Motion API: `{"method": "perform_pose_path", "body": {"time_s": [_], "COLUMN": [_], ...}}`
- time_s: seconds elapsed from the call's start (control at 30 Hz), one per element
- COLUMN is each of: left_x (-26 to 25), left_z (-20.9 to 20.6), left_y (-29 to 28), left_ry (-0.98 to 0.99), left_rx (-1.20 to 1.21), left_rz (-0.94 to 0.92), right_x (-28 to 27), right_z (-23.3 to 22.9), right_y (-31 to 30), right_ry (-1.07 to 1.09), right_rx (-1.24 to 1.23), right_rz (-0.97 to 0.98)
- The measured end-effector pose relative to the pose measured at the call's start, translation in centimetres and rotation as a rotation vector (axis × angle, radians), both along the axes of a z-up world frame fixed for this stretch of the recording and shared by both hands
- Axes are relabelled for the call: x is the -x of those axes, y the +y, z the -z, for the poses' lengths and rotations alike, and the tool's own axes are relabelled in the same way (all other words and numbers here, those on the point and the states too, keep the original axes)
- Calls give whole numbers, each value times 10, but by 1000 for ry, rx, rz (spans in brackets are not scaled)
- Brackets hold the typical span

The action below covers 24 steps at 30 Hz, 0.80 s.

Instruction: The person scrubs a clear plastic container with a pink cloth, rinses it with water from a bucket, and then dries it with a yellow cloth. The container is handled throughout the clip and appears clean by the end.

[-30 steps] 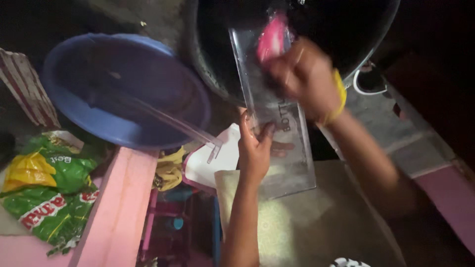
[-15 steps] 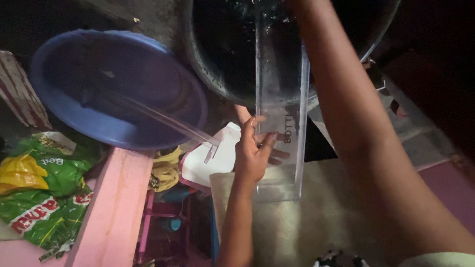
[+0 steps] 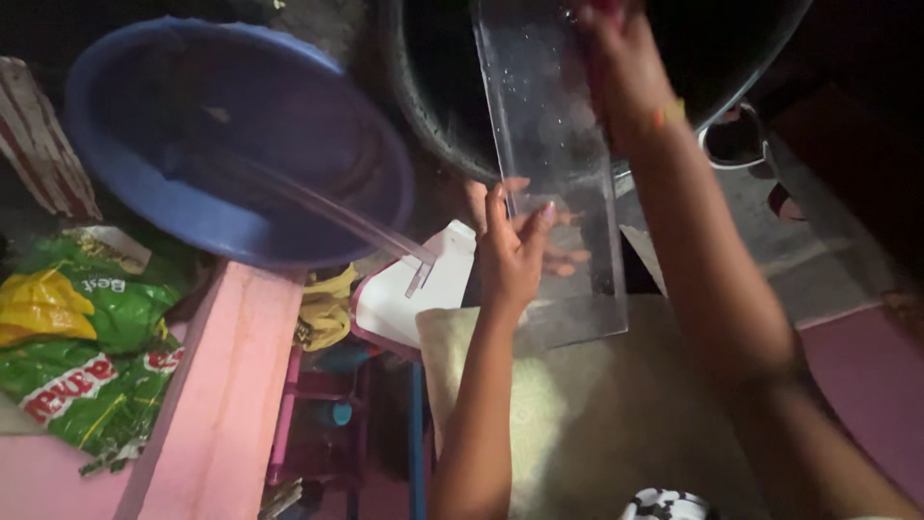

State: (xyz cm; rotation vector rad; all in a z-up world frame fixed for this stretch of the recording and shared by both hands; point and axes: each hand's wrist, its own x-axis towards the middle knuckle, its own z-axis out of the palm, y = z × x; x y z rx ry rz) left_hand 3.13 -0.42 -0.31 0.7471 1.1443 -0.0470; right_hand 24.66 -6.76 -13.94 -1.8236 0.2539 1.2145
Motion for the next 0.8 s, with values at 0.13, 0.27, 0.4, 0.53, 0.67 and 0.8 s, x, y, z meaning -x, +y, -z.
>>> {"method": "perform_pose_path", "body": {"time_s": [0.13,0.27,0.4,0.53,0.67,0.8], "left_x": [-6,-4,-3,4,-2,-1], "left_z": [18,21,20,7,11,18], "left_y": [-6,-14,-6,-4,8,11], "left_ry": [79,13,24,-509,-237,-278], "left_rx": [345,2,-454,585,580,619], "left_rz": [-212,-209,331,-615,-427,-413], "right_x": [53,52,50,84,88,41], "right_z": [-110,-181,-217,-206,-172,-140], "right_y": [-19,-2,15,14,14,14], "right_ry": [143,353,58,96,421,-17], "right_rx": [246,99,219,234,330,-159], "right_rz": [6,36,-332,-496,-379,-548]}}
